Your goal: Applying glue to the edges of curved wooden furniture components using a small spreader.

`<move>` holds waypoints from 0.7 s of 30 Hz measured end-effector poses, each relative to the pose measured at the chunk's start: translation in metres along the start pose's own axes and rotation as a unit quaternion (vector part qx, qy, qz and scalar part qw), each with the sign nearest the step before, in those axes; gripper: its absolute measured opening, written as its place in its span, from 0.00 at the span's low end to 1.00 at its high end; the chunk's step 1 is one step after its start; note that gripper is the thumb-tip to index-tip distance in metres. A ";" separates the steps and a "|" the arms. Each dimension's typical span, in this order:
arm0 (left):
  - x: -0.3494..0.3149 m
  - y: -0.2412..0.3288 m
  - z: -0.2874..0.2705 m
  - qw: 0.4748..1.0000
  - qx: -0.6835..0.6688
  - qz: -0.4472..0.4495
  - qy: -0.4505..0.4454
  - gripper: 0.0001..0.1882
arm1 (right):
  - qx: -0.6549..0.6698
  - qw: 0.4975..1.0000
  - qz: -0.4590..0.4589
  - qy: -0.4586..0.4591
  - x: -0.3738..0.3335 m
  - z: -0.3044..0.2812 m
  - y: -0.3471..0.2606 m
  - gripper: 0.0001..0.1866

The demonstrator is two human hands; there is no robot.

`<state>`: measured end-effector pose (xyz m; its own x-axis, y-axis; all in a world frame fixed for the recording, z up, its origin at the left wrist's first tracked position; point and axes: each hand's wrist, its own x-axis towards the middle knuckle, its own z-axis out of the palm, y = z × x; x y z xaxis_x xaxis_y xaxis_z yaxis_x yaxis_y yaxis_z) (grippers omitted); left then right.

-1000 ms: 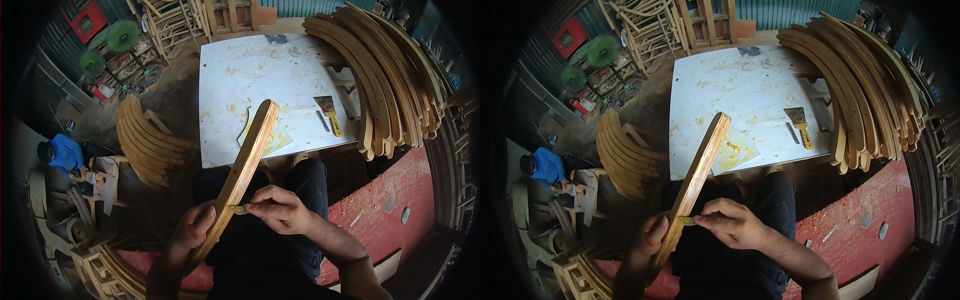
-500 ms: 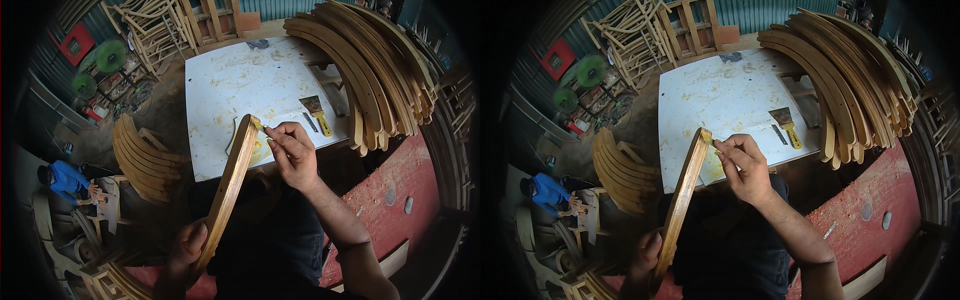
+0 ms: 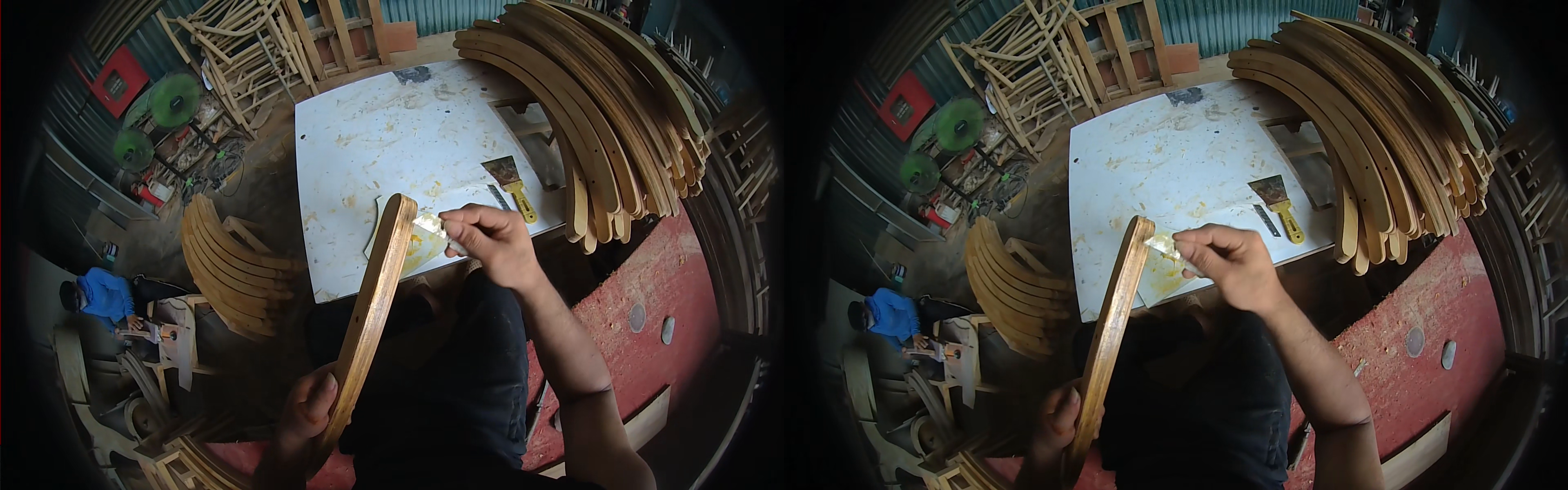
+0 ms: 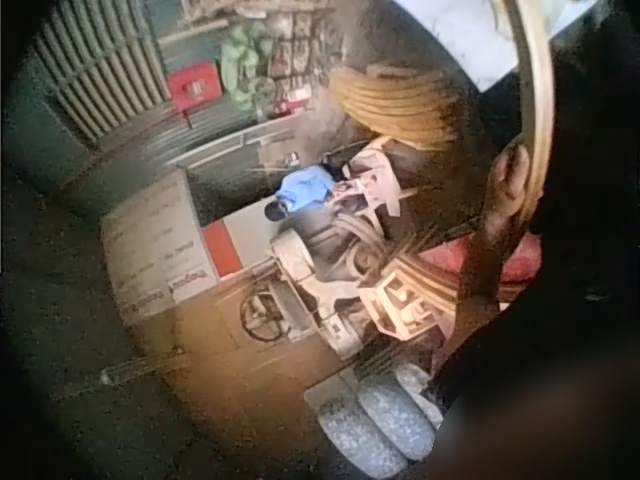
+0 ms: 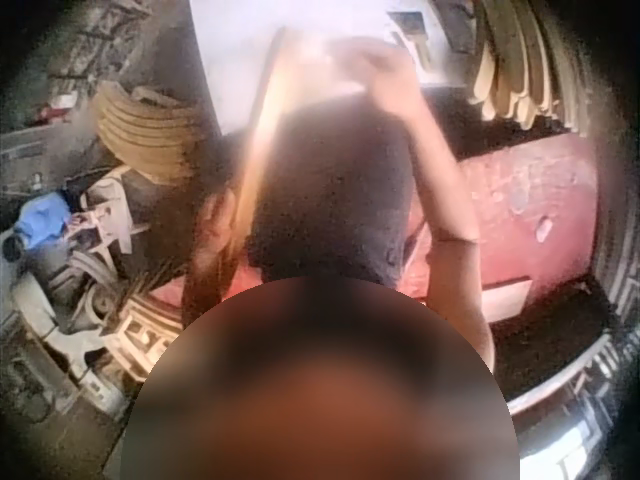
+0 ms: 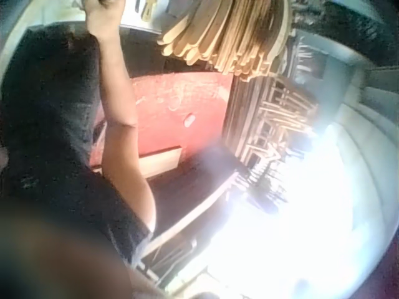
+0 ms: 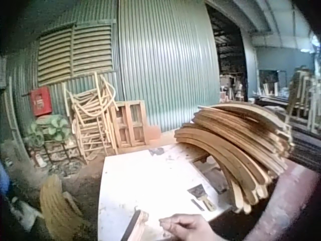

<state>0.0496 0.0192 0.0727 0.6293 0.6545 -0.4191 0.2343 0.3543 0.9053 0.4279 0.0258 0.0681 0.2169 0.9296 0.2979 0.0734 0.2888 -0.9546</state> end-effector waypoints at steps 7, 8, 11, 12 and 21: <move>0.000 -0.005 0.003 1.000 0.005 0.005 -0.020 0.30 | 0.031 0.973 0.227 -0.018 0.037 -0.010 -0.012 0.09; 0.001 -0.007 0.003 1.000 0.011 0.017 -0.020 0.30 | 0.018 0.973 0.227 -0.026 0.041 -0.011 -0.010 0.10; -0.005 0.005 0.005 0.999 -0.013 -0.023 -0.023 0.29 | -0.021 0.971 0.237 0.012 0.054 -0.011 -0.027 0.12; -0.006 0.003 0.006 0.999 -0.012 -0.021 -0.023 0.29 | -0.061 0.981 0.178 0.044 0.058 -0.015 -0.012 0.15; 0.014 0.106 0.021 0.943 0.272 0.130 -0.139 0.24 | 0.396 0.915 0.075 -0.017 -0.008 -0.061 -0.019 0.37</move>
<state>0.0987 0.0518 0.1639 0.8706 0.4441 -0.2117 0.3428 -0.2390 0.9085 0.4844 -0.0012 0.0845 0.1348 0.9751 0.1762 -0.6868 0.2201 -0.6927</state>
